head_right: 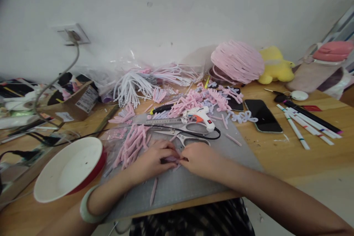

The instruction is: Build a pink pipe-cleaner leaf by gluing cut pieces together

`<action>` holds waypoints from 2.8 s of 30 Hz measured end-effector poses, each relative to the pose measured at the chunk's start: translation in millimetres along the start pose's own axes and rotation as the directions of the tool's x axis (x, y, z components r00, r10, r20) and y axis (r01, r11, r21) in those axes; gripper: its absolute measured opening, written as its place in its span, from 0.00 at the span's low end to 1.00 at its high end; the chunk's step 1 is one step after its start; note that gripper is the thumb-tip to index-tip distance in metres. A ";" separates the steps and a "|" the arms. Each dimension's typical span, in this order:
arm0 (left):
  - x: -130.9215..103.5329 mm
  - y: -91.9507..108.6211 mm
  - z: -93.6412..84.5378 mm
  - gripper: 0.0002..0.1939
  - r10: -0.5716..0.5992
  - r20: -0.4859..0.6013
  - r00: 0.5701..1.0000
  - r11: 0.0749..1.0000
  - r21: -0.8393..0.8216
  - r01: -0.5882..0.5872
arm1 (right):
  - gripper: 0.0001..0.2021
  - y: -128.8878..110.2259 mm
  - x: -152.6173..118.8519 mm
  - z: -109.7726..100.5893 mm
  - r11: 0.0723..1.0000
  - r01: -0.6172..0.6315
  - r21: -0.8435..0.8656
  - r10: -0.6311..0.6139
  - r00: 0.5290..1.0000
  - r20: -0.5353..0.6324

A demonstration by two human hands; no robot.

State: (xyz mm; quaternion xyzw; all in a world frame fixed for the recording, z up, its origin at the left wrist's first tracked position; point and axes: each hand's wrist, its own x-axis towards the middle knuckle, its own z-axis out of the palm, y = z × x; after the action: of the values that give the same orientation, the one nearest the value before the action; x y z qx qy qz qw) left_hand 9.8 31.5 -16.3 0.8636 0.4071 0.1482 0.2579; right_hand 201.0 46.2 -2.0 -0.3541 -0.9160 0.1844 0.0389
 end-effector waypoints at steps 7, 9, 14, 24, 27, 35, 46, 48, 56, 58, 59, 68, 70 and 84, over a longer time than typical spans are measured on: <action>-1.1 1.8 -2.3 0.08 0.009 0.010 1.000 1.000 0.006 -0.009 | 0.12 -3.0 -3.3 2.5 0.994 0.059 -0.089 -0.061 0.998 -0.021; -1.4 2.0 -3.0 0.08 0.015 0.004 1.000 1.000 -0.003 -0.015 | 0.12 -3.9 -4.0 1.4 0.992 0.068 -0.106 -0.073 0.997 -0.039; -1.4 1.3 -2.9 0.09 0.013 0.007 1.000 1.000 -0.007 -0.012 | 0.11 -6.5 -3.1 -1.7 0.990 0.028 -0.141 -0.026 1.000 0.012; 1.8 1.4 0.3 0.09 -0.070 0.021 0.997 0.997 0.019 0.069 | 0.10 -10.0 -2.2 3.1 0.991 -0.133 -0.034 0.134 0.991 0.029; 2.3 1.7 3.0 0.08 -0.077 0.023 0.997 0.995 0.058 0.076 | 0.09 -11.8 -0.8 1.0 0.973 -0.228 0.019 0.227 0.972 0.053; 2.3 -1.0 -5.0 0.07 -0.003 0.036 0.999 1.000 0.017 0.002 | 0.08 0.1 0.4 -0.8 0.928 -0.293 0.232 0.280 0.956 0.088; -10.0 -19.2 -45.8 0.05 -0.214 0.098 0.972 0.890 0.430 0.152 | 0.21 10.9 0.6 -6.7 0.971 -0.137 0.197 0.185 0.950 -0.251; -10.4 -20.7 -44.1 0.03 -0.248 0.122 0.961 0.881 0.442 0.171 | 0.20 12.3 0.8 -5.8 0.977 -0.131 0.168 0.172 0.949 -0.264; -10.1 -18.5 -42.3 0.06 -0.302 0.050 0.952 0.873 0.415 0.255 | 0.19 10.5 1.2 -5.0 0.990 -0.106 0.095 0.129 0.954 -0.272; -10.2 -20.4 -40.7 0.07 -0.351 0.028 0.936 0.868 0.386 0.314 | 0.19 10.2 1.1 -5.1 0.990 -0.109 0.088 0.129 0.954 -0.272; -10.0 -21.4 -40.0 0.08 -0.375 0.015 0.927 0.864 0.367 0.344 | 0.19 10.1 1.0 -5.2 0.990 -0.108 0.087 0.128 0.954 -0.272; -4.2 -0.7 -34.4 0.08 -0.312 -0.110 0.944 0.915 -0.303 0.267 | 0.13 8.9 2.2 -3.1 0.823 -0.094 0.560 0.224 0.960 -0.167; -3.8 9.7 -27.9 0.09 -0.255 -0.076 0.964 0.785 -0.598 0.161 | 0.12 7.6 3.4 -0.4 0.648 -0.091 0.757 0.212 0.975 -0.064; -0.4 16.8 -7.0 0.14 -0.300 -0.076 0.951 0.552 -0.827 0.108 | 0.08 3.2 4.9 7.0 0.500 -0.040 0.865 0.168 0.984 -0.051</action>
State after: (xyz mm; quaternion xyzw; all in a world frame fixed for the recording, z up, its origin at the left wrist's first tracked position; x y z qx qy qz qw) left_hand 16.8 24.4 -1.1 0.5740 0.4159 0.3765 0.5965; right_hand 197.9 49.5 -9.9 -0.3536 -0.6756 0.5936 0.2573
